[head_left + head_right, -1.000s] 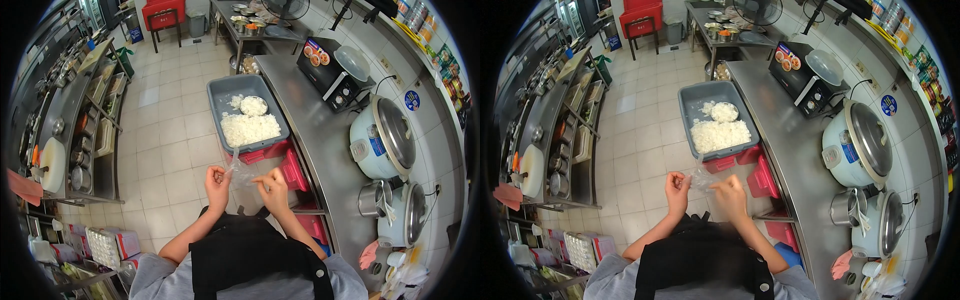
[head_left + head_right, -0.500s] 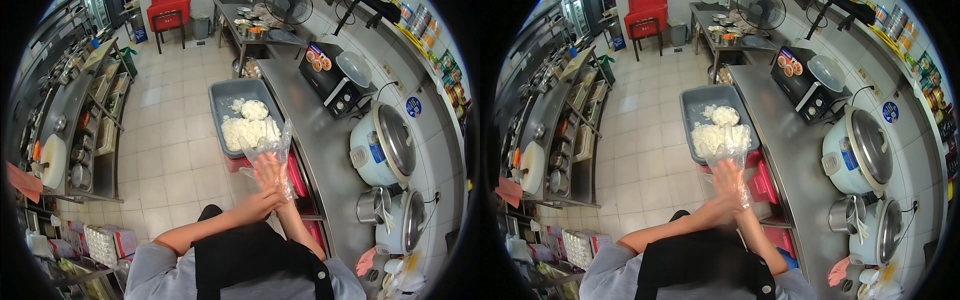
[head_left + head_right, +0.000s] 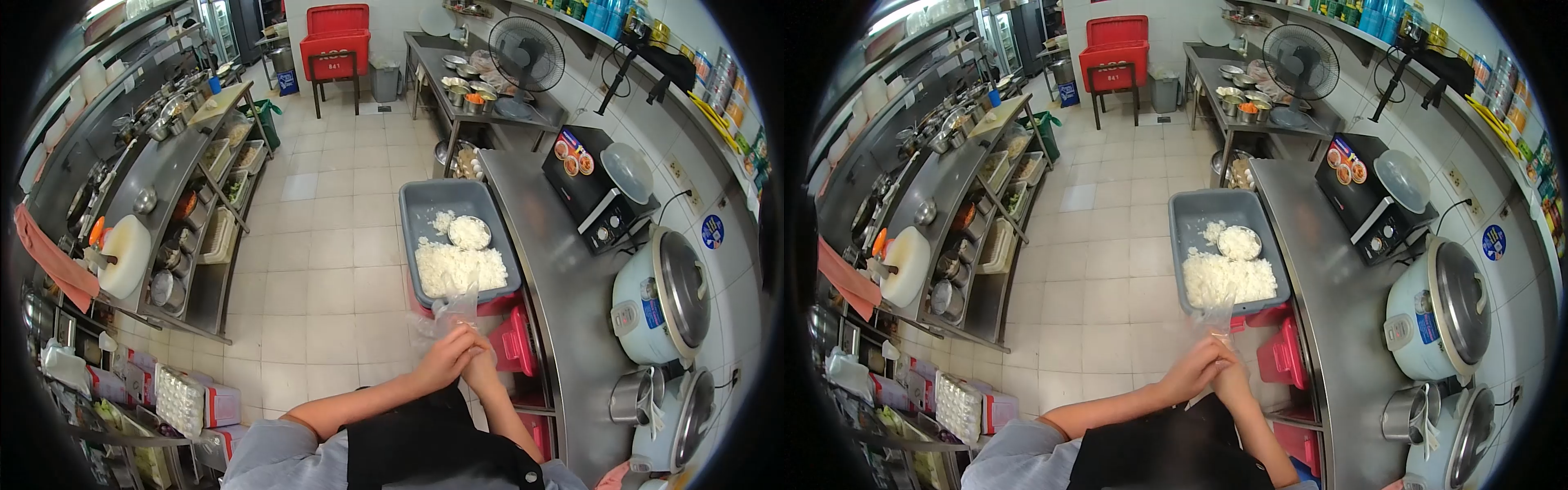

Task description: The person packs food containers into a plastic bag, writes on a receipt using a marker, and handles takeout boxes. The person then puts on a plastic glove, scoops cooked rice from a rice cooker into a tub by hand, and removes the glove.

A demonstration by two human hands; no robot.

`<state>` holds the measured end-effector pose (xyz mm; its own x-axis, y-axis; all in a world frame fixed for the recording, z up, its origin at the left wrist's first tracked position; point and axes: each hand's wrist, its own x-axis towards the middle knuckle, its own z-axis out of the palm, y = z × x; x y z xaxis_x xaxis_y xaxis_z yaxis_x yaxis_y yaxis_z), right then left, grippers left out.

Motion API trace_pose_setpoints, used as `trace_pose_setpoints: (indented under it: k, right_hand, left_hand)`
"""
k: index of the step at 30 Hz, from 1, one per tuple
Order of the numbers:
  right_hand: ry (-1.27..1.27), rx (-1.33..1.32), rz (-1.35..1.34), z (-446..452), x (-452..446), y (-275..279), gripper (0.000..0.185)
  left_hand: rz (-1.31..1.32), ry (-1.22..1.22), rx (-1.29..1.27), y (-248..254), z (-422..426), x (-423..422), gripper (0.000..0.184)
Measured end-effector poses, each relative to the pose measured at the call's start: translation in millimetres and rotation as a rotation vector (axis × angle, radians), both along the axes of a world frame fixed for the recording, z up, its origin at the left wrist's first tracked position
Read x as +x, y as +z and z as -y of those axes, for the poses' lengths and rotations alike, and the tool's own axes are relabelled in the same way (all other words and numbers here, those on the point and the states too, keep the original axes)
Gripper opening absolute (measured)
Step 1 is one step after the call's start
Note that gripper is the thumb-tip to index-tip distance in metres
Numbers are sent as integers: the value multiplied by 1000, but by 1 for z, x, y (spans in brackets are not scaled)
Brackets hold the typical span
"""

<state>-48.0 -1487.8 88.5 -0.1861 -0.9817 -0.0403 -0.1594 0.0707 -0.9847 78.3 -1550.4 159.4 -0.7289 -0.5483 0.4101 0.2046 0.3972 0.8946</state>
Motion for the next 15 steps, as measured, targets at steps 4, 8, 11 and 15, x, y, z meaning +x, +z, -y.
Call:
trace_pose_setpoints:
  k: [4, 8, 11, 15]
  right_hand:
    - [101, -357, -197, 21, 9, -42, 40]
    - [350, -353, -711, 65, -2, -9, 65]
    - [278, -278, 41, 97, -33, -24, 72]
    - [127, -116, 1050, 154, -70, -5, 88]
  left_hand:
    - [284, -99, -363, 1, 11, -21, 17]
    - [87, -302, -544, 0, 24, -43, 27]
    - [-88, -57, -697, -5, 47, -43, 28]
    - [119, 180, -548, -21, 97, -59, 37]
